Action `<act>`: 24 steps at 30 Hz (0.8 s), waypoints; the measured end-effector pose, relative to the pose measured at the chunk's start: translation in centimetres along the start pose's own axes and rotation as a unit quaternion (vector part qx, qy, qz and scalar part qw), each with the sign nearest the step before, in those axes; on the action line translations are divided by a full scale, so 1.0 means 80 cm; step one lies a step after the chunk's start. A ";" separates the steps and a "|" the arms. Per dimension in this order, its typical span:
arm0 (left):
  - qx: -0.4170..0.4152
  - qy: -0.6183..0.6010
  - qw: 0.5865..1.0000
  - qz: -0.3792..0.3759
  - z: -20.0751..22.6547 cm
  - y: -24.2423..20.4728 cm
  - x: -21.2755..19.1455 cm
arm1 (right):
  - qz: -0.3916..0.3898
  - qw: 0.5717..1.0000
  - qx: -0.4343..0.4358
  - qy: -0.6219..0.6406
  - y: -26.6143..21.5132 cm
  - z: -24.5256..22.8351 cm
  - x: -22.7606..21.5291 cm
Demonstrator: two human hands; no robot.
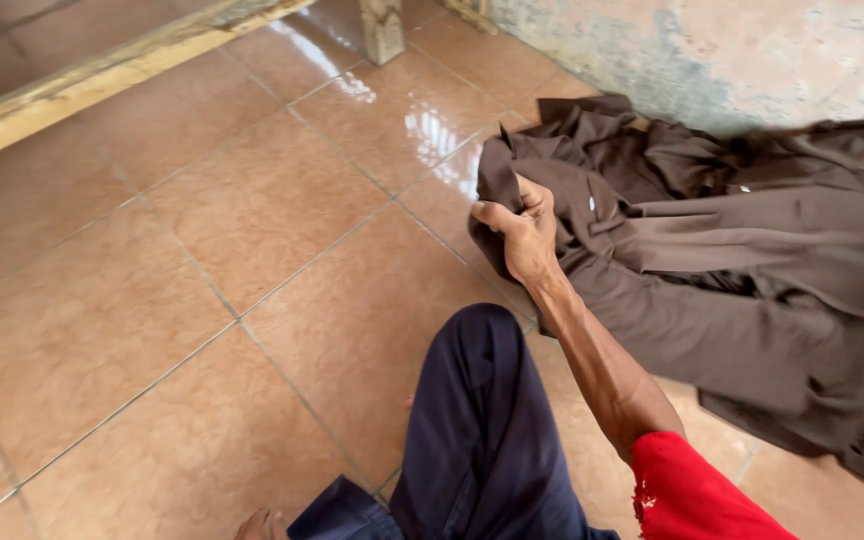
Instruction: A person sitting on the floor folds brown trousers, smoothing the fabric and stacking them.
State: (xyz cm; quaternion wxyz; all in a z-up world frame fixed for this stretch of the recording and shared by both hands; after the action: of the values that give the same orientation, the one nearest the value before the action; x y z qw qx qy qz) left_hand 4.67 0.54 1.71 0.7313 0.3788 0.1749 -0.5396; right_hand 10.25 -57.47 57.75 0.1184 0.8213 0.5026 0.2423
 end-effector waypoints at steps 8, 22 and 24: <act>-0.141 0.096 0.981 -0.098 0.283 0.076 -0.167 | -0.412 0.910 0.030 0.041 -0.129 -0.035 0.234; -0.484 -0.212 0.815 -0.237 0.261 0.094 -0.128 | 0.007 0.772 0.578 0.265 -0.358 0.275 0.093; -0.510 -0.199 0.805 -0.228 0.205 0.068 -0.089 | 0.059 0.795 0.578 -0.175 -0.309 0.236 0.099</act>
State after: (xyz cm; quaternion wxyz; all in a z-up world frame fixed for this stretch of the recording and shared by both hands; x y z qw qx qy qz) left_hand 4.62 -6.24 19.15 0.6940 -0.2150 0.3572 -0.5869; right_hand 4.04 -38.03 32.99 -0.3067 0.7934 0.4708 -0.2340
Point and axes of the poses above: each hand's wrist, its own y-axis towards the middle knuckle, its own x-axis out of the palm, z = x × y, the point moved 5 cm from there along y, towards the middle knuckle, and after that the axes turned 2 degrees about z, right-handed, at the moved point
